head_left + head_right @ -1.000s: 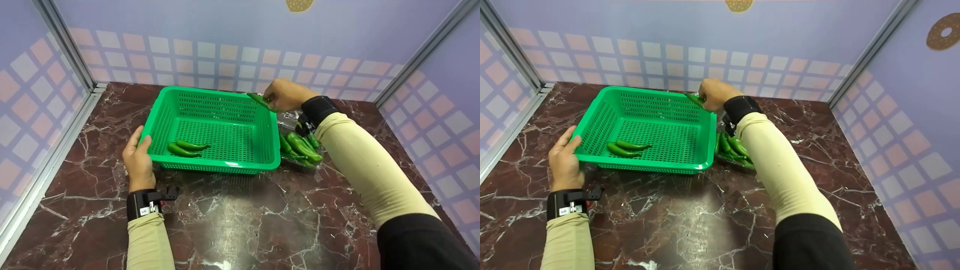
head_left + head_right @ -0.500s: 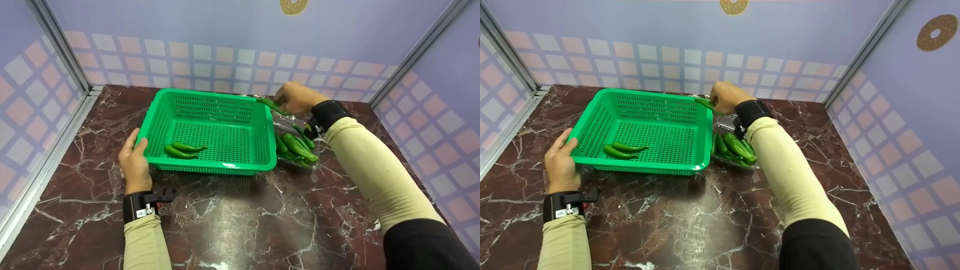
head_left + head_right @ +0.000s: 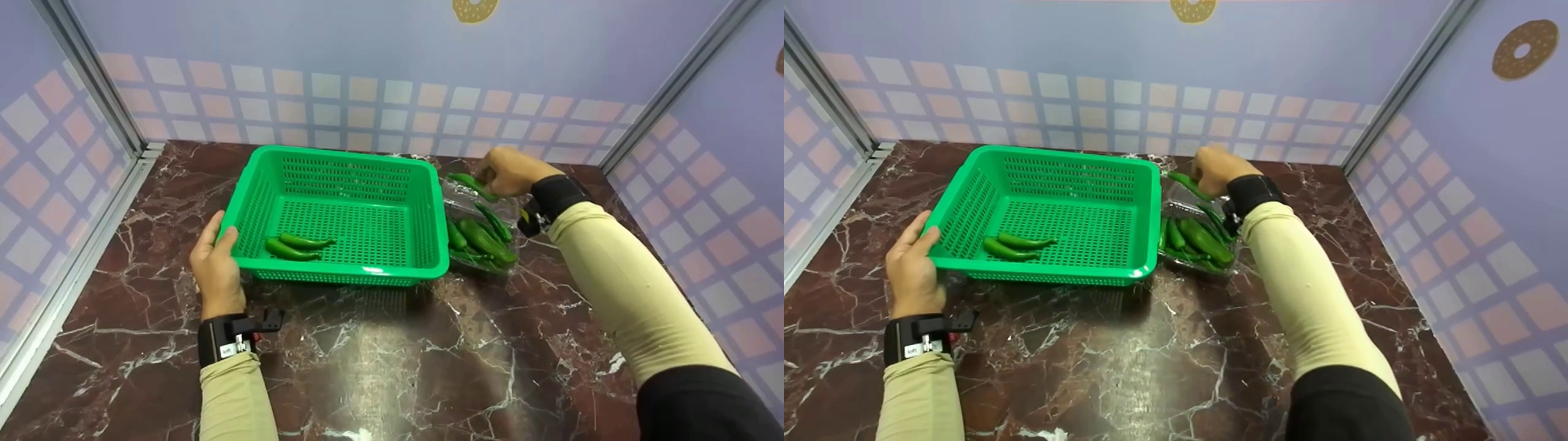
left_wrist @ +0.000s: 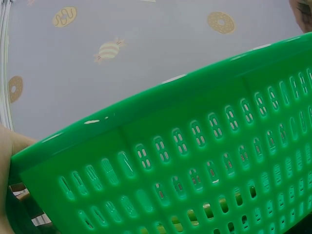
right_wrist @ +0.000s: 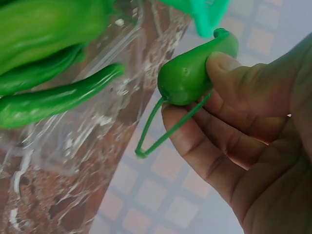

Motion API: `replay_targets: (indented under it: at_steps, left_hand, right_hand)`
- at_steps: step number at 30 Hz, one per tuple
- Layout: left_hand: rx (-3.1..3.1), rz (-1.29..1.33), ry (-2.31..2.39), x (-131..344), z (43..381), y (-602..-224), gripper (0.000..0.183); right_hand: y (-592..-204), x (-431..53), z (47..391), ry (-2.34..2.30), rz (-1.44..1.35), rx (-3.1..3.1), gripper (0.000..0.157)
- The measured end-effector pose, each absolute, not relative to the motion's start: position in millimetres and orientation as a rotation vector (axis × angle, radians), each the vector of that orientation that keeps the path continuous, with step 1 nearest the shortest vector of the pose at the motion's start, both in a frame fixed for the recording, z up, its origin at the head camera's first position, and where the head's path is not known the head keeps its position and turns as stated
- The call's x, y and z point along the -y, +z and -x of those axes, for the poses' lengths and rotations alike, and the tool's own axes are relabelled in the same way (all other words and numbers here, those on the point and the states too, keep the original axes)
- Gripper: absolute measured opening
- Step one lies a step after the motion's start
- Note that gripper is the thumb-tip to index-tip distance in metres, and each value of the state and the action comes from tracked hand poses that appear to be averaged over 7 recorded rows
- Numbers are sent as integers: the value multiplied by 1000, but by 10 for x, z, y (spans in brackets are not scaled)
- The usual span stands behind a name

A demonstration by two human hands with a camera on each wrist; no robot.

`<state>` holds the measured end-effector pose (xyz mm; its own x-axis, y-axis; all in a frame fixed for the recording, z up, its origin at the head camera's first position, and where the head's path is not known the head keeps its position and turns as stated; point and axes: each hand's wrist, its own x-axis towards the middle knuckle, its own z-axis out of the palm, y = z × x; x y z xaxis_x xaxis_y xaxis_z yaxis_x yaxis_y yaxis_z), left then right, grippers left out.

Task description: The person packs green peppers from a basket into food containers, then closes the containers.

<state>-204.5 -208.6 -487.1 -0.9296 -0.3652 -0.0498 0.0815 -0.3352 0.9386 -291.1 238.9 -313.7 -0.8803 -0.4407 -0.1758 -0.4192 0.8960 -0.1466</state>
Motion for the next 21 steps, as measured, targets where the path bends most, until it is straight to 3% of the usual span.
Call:
replay_targets:
  at_steps: [6,11,21]
  left_hand:
    - [1599,-368,-2339,2115,2041,-4860,51]
    - [1585,-379,-2342,2127,2037,-4867,51]
    - [1592,-378,-2328,2120,2035,-4867,51]
  right_hand:
    - [-3271,-2552,2890,-126,588,-2835,31]
    - [-3382,-2606,2885,-104,598,-2848,26]
    - [-3595,-2624,2883,-110,648,-2834,32]
